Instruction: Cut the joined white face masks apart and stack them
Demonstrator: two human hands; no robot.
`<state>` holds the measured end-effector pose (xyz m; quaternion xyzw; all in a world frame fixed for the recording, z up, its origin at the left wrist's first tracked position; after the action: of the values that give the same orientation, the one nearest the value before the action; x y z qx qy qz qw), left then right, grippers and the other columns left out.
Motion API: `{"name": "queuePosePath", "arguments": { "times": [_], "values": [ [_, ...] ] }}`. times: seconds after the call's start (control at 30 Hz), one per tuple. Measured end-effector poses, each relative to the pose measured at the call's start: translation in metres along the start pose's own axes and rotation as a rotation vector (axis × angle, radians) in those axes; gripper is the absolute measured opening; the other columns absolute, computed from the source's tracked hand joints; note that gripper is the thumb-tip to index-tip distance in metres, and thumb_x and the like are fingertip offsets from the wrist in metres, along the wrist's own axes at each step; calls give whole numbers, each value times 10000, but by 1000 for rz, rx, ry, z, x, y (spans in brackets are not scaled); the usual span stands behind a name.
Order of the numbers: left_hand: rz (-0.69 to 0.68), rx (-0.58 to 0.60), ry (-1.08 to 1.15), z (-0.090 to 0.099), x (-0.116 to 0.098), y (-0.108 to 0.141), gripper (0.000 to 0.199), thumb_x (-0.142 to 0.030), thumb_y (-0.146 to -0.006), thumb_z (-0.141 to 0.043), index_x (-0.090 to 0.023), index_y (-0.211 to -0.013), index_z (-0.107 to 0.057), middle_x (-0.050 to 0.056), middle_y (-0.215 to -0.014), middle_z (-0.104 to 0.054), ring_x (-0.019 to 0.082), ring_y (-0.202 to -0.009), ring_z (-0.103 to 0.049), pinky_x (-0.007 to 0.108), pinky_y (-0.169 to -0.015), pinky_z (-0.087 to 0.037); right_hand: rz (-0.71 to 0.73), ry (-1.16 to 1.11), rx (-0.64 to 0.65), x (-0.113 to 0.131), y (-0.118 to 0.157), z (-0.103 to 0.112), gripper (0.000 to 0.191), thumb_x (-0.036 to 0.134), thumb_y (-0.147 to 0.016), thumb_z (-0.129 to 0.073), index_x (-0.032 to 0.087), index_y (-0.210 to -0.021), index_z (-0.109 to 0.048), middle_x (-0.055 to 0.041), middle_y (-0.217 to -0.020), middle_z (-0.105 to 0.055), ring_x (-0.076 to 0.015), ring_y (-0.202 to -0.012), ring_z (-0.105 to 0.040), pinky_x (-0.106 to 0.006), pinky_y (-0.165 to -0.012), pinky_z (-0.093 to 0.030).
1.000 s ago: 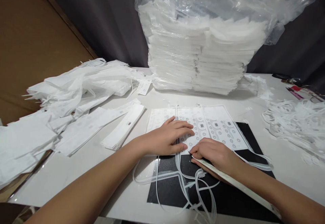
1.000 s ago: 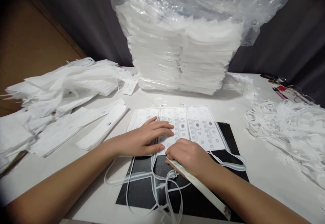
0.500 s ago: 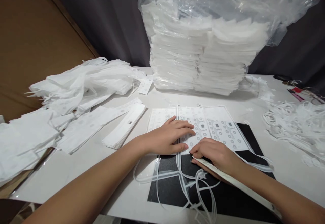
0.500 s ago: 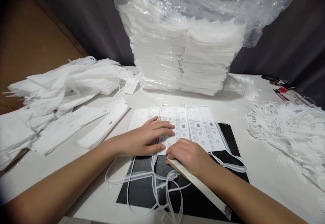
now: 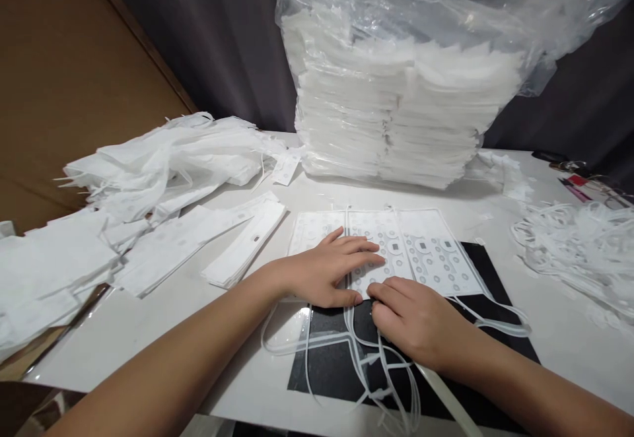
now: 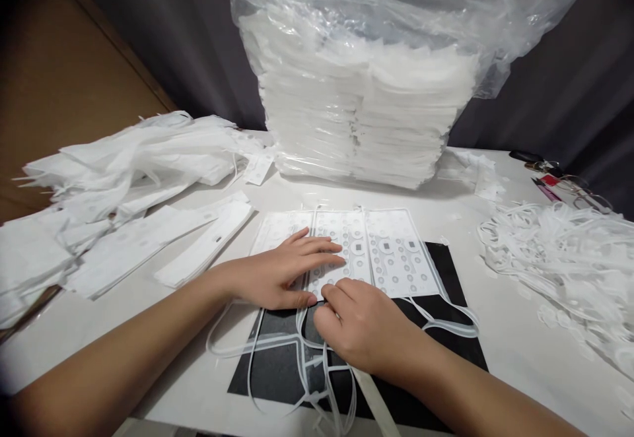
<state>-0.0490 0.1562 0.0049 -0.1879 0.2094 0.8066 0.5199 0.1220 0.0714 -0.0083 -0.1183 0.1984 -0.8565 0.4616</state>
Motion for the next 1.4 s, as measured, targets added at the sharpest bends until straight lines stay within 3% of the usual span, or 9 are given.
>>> {"name": "queuePosePath", "arguments": {
  "times": [0.23, 0.43, 0.63, 0.77, 0.87, 1.0, 1.2, 1.4],
  "values": [
    [36, 43, -7, -3, -2, -3, 692, -264, -842, -587, -264, -1448, -253, 118, -1515, -291, 302, -1428, -167, 627, -1121, -25, -40, 38, -55, 3, 0, -3, 332, 24, -898, -348, 143, -665, -553, -105, -710, -590, -181, -630, -486, -285, -552, -451],
    [50, 61, -4, -2, -3, -2, 697, -283, -852, -578, -247, -1461, -241, 124, -1533, -257, 324, -1431, -146, 645, -1113, -29, -101, 16, -94, -2, 5, -9, 288, 12, -893, -351, 146, -712, -530, -134, -776, -614, -185, -631, -510, -297, -556, -461],
    [30, 7, 41, -1, -2, 1, 653, -298, -846, -621, -260, -1419, -311, 102, -1515, -314, 322, -1414, -210, 629, -1127, -47, -361, -431, -128, -20, 14, -8, 131, 113, -921, -433, 188, -870, -528, -71, -885, -673, -173, -794, -650, -293, -691, -533],
    [11, -85, 87, 3, -2, 1, 329, -289, -849, -642, -254, -1161, -544, 61, -1398, -472, 256, -1334, -371, 532, -1152, -123, -525, -658, -87, -27, 19, -1, 124, 157, -892, -532, 212, -780, -543, -16, -840, -698, -158, -826, -688, -258, -704, -536],
    [9, -160, 96, 5, -3, -1, 76, -256, -890, -586, -215, -941, -626, 61, -1278, -552, 213, -1207, -488, 456, -1106, -251, -472, -701, -59, -27, 18, 1, 103, 182, -893, -559, 209, -794, -565, -24, -859, -708, -154, -810, -684, -262, -702, -534],
    [-20, -166, 124, 5, -6, -4, 73, -238, -882, -600, -203, -852, -657, 57, -1198, -587, 204, -1116, -528, 432, -1072, -288, -306, -670, -51, -24, 15, -2, 104, 211, -902, -570, 197, -800, -558, -43, -840, -701, -162, -794, -659, -288, -710, -529],
    [-38, -141, 128, 3, -5, -5, 76, -219, -894, -577, -208, -872, -650, 57, -1155, -603, 194, -1060, -539, 406, -1018, -345, -244, -633, -74, -24, 14, -8, 118, 224, -927, -536, 189, -817, -564, -40, -798, -687, -159, -759, -635, -293, -697, -518],
    [-15, -114, 149, 3, -2, -6, 43, -237, -890, -602, -223, -922, -627, 43, -1166, -599, 190, -1101, -521, 404, -1048, -316, -215, -612, -68, -26, 14, -10, 98, 208, -923, -543, 183, -829, -554, -36, -814, -684, -161, -775, -632, -291, -705, -523]
  ]
}}
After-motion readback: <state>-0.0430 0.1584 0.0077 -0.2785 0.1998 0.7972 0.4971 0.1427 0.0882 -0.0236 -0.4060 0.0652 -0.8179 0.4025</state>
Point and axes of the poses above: each hand's wrist, its own y-axis away from the middle knuckle, its own z-axis out of the back of the hand, x = y × z, the point moved 2 cm from there along -y, towards the middle knuckle
